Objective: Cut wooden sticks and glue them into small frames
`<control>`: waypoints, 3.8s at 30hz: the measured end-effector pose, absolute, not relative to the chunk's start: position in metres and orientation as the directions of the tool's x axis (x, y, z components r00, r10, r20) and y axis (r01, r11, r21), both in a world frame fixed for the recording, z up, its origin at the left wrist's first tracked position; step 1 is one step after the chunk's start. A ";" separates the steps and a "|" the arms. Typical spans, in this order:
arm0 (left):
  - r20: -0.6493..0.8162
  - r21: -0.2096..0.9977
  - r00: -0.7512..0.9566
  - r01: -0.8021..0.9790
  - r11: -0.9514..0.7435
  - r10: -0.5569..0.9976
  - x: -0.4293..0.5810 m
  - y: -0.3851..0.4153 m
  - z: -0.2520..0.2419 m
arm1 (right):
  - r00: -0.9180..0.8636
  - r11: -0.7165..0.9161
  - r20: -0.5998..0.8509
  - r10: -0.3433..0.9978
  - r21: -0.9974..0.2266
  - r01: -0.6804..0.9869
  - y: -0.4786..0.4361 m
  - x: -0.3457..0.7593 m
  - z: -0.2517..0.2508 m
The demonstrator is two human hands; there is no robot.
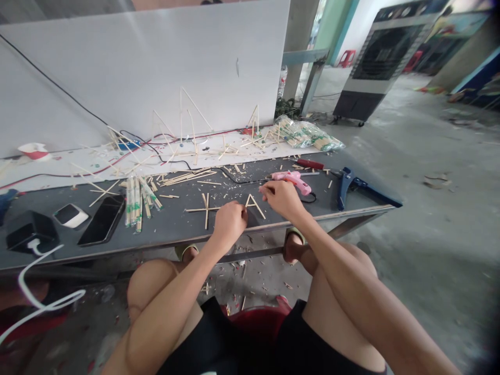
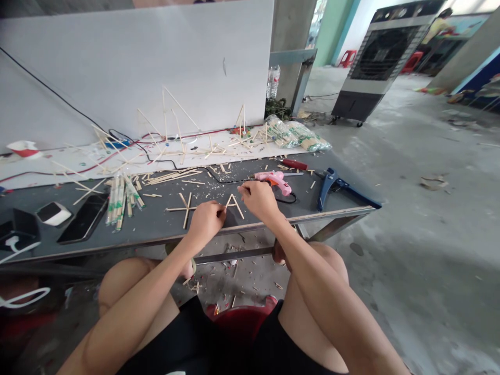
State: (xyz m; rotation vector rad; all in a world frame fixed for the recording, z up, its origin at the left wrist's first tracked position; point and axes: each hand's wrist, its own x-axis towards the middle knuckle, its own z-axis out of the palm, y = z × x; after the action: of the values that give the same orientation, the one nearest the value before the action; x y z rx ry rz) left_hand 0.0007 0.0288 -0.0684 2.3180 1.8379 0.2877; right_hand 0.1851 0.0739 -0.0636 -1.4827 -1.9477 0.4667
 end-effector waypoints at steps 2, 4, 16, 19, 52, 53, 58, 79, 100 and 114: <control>0.049 0.261 0.222 0.938 -0.227 0.974 0.000 0.029 -0.069 | -0.116 0.263 0.277 0.954 -0.584 0.768 0.074 0.187 -0.063; 0.051 0.274 0.219 0.935 -0.224 0.974 0.000 0.029 -0.069 | -0.076 0.220 0.277 0.958 -0.537 0.815 0.075 0.190 -0.063; 0.091 0.304 0.196 0.928 -0.214 0.976 -0.001 0.030 -0.073 | -0.309 0.378 0.222 0.925 -0.453 0.807 0.066 0.167 -0.068; 0.095 0.313 0.189 0.926 -0.209 0.977 -0.001 0.030 -0.073 | -0.352 0.398 0.186 0.917 -0.408 0.822 0.066 0.159 -0.071; 0.111 0.383 0.203 0.894 -0.231 0.973 -0.003 0.029 -0.070 | -0.217 0.193 0.007 0.976 -0.481 0.855 0.046 0.179 -0.062; 0.115 0.404 0.196 0.886 -0.226 0.974 -0.003 0.029 -0.070 | -0.214 0.193 0.008 0.977 -0.467 0.863 0.045 0.178 -0.062; 0.116 0.496 0.189 0.839 -0.222 0.975 -0.005 0.032 -0.070 | -0.214 0.194 0.000 0.977 -0.415 0.889 0.044 0.177 -0.062; 0.198 0.670 0.036 0.724 -0.162 0.980 -0.006 0.059 -0.076 | -0.241 0.230 -0.051 0.969 -0.165 0.959 0.038 0.165 -0.054; 0.068 0.990 0.049 0.119 -0.073 0.996 -0.005 0.060 -0.056 | -0.215 0.380 0.323 0.922 -0.640 0.668 0.043 0.204 -0.044; 0.107 0.991 0.244 -0.103 -0.084 0.964 -0.020 0.042 -0.034 | -0.616 0.196 0.062 0.786 -0.969 0.153 0.059 0.195 -0.028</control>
State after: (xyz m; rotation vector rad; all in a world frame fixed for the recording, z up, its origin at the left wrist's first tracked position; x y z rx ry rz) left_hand -0.0198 0.0420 -0.0339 1.3192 0.9094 1.1316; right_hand 0.1950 0.0591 -0.0281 -0.8733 -1.9098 1.4475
